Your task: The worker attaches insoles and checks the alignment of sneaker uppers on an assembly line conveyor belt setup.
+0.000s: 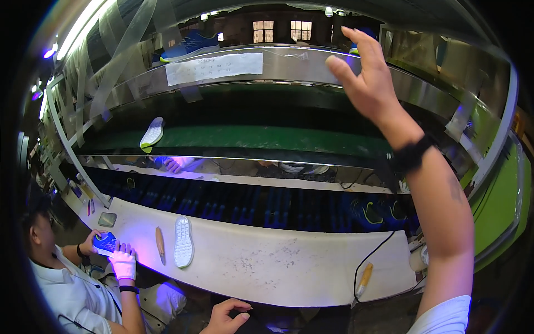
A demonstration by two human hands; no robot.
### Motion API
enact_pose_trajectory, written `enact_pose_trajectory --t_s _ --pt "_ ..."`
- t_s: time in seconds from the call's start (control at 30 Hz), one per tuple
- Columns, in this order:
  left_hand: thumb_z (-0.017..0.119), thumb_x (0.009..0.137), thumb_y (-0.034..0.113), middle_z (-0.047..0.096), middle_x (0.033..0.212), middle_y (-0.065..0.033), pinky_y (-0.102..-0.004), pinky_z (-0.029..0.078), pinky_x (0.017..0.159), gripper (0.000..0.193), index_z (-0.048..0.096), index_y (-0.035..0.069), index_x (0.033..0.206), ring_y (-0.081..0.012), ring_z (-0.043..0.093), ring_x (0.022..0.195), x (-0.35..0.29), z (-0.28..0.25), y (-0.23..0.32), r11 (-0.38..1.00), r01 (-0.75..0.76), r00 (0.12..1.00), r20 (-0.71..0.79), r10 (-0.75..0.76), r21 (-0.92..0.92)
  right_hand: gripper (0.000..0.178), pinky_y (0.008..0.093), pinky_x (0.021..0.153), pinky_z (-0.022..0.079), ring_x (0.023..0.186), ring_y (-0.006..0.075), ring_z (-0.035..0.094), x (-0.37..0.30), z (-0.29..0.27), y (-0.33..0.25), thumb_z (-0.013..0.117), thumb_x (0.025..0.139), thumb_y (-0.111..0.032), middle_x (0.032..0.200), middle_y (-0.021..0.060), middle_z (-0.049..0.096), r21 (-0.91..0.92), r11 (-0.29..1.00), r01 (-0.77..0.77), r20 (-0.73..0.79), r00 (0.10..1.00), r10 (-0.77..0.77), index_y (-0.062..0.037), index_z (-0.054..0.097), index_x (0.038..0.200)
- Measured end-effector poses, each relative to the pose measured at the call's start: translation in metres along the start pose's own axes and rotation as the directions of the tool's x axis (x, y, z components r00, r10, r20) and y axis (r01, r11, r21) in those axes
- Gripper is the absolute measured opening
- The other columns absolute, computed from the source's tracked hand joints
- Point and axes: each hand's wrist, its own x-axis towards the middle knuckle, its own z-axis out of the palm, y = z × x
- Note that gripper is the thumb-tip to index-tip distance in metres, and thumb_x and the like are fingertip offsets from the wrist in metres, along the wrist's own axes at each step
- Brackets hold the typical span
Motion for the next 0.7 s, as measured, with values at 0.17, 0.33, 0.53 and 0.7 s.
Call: enact_pose_trajectory --t_s 0.17,0.33,0.53,0.7 --pt "0.075 0.086 0.011 0.073 0.093 -0.0119 -0.0285 0.055 0.071 0.020 0.071 0.000 0.102 -0.0186 0.071 0.080 -0.010 0.006 -0.014 0.997 0.076 0.997 -0.002 -0.076 0.009 0.096 0.0389 0.101 0.046 0.130 0.0352 0.053 0.021 -0.085 -0.140 0.062 0.089 -0.063 0.145 0.0250 0.048 0.628 0.777 -0.056 -0.371 0.856 0.361 0.0048 0.033 0.150" --pt "0.077 0.085 0.015 0.074 0.097 -0.0123 -0.0293 0.055 0.080 0.025 0.072 0.000 0.105 -0.0186 0.071 0.088 0.007 0.029 -0.023 0.995 0.095 0.985 0.141 -0.100 0.044 0.091 0.0386 0.099 0.046 0.126 0.0340 0.054 -0.019 -0.113 -0.125 0.063 0.089 -0.060 0.142 0.0242 0.049 0.580 0.808 -0.107 -0.328 0.877 0.352 0.0040 0.035 0.148" --pt "0.075 0.086 0.014 0.071 0.089 -0.0127 -0.0304 0.054 0.067 0.020 0.072 0.001 0.101 -0.0201 0.068 0.075 0.012 0.076 0.013 0.998 -0.055 0.949 0.311 0.048 0.014 0.084 0.0383 0.096 0.047 0.121 0.0322 0.056 -0.022 -0.178 -0.109 0.063 0.090 -0.055 0.138 0.0231 0.051 0.375 0.927 0.030 -0.388 0.913 0.128 0.0028 0.038 0.145" --pt "0.073 0.085 0.009 0.071 0.090 -0.0142 -0.0312 0.056 0.070 0.017 0.071 0.000 0.099 -0.0230 0.070 0.078 -0.019 0.075 0.020 0.996 0.074 0.962 0.258 -0.087 0.057 0.079 0.0381 0.093 0.048 0.117 0.0306 0.057 -0.042 -0.210 -0.096 0.064 0.090 -0.051 0.135 0.0222 0.053 0.241 0.968 0.073 -0.341 0.940 0.014 0.0018 0.041 0.143"
